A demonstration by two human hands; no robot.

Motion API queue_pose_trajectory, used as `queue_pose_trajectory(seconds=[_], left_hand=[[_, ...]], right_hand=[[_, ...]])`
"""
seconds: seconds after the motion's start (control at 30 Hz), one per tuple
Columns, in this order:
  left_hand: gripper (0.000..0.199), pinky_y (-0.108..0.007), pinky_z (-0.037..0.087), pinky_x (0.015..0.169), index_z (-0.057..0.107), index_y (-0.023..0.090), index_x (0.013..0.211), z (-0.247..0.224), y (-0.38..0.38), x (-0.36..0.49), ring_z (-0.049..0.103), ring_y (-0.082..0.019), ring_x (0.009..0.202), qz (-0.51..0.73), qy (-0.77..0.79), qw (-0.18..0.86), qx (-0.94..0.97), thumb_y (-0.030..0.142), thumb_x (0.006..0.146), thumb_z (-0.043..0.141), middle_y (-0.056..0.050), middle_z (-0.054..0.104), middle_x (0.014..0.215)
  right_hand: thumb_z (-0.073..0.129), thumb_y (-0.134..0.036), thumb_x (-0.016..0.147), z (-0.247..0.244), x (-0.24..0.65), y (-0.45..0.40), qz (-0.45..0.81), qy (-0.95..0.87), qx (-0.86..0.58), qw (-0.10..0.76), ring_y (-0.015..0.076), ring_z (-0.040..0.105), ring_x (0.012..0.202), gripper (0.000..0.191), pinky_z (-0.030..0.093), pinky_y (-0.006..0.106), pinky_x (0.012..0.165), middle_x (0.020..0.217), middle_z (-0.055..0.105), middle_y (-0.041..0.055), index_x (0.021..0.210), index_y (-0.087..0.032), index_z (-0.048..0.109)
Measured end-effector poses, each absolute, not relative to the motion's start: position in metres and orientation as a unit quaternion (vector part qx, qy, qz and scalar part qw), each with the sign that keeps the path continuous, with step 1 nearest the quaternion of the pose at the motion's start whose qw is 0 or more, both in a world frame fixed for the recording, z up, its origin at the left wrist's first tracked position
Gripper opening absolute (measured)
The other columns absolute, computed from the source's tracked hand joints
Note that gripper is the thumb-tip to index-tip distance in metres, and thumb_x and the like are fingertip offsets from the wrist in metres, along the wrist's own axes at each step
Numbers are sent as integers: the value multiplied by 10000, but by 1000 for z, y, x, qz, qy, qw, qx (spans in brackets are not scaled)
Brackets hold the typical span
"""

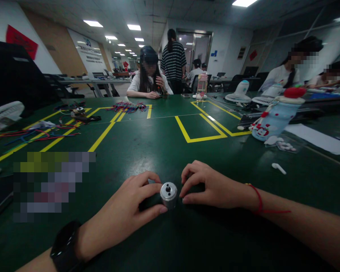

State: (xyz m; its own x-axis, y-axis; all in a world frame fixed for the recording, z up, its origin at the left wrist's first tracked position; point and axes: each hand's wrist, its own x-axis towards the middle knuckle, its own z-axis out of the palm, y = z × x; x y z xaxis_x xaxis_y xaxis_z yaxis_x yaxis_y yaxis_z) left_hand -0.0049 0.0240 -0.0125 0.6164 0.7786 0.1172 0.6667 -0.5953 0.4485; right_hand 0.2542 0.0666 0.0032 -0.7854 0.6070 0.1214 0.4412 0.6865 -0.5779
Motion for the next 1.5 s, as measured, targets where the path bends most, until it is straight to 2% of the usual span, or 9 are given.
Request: queue_pose_trajectory(seconds=[0.27,0.4,0.53,0.67,0.93,1.1,1.2,1.3,1.5], left_hand=[[187,-396,402,905,588,311,1086,-11,21,-6,499,-237,1054,158,405,182,882,334,902,612,-17,506,1157],[185,-394,396,919,588,310,1078,0,8,-9,499,-235,1062,164,406,188,879,309,895,620,-15,505,1168],[189,-392,409,912,596,299,1073,14,-3,-9,504,-241,1057,163,408,192,878,341,891,619,-23,506,1175],[239,-391,429,893,605,284,1070,31,-7,2,510,-251,1046,158,420,201,871,398,864,645,-34,507,1172],[278,-407,436,870,625,277,1047,43,-15,22,521,-263,1008,157,441,201,861,421,819,692,-43,523,1140],[202,-410,417,881,625,287,1031,50,-29,18,510,-260,1027,163,441,191,862,379,854,659,-33,522,1156],[221,-420,406,895,620,293,1046,53,-35,12,499,-267,1045,168,441,186,862,383,849,665,-34,515,1178],[212,-412,400,909,615,291,1038,54,-39,7,493,-258,1057,166,440,192,862,382,852,664,-28,509,1187],[219,-412,411,895,625,282,1045,62,-49,4,502,-263,1045,168,438,188,863,386,855,659,-39,520,1174]], right_hand=[[714,-380,763,8,253,63,314,-888,-283,179,173,545,969,213,410,334,873,1026,604,32,928,-246,733],[664,-385,794,18,258,67,385,-791,-370,298,149,584,807,222,448,280,713,905,642,37,865,-178,704],[662,-432,761,18,280,92,354,-660,-497,439,128,531,647,287,414,269,599,740,626,25,813,-151,681],[618,-463,771,16,303,114,309,-611,-546,483,117,488,581,345,378,270,541,710,604,31,841,-128,668],[607,-415,788,21,306,106,309,-650,-541,435,142,532,638,311,397,291,584,741,632,46,876,-125,678],[612,-400,800,42,301,85,303,-690,-528,393,135,519,644,299,388,288,597,756,627,46,873,-117,678],[738,-407,695,60,290,62,323,-784,-445,286,141,528,692,328,396,281,625,802,630,30,904,-157,709],[779,-440,653,69,274,37,294,-897,-295,152,159,538,829,379,400,300,747,918,616,27,954,-216,725],[694,-452,766,75,258,15,222,-933,-252,125,154,524,866,228,353,312,793,907,576,9,900,-274,745]])
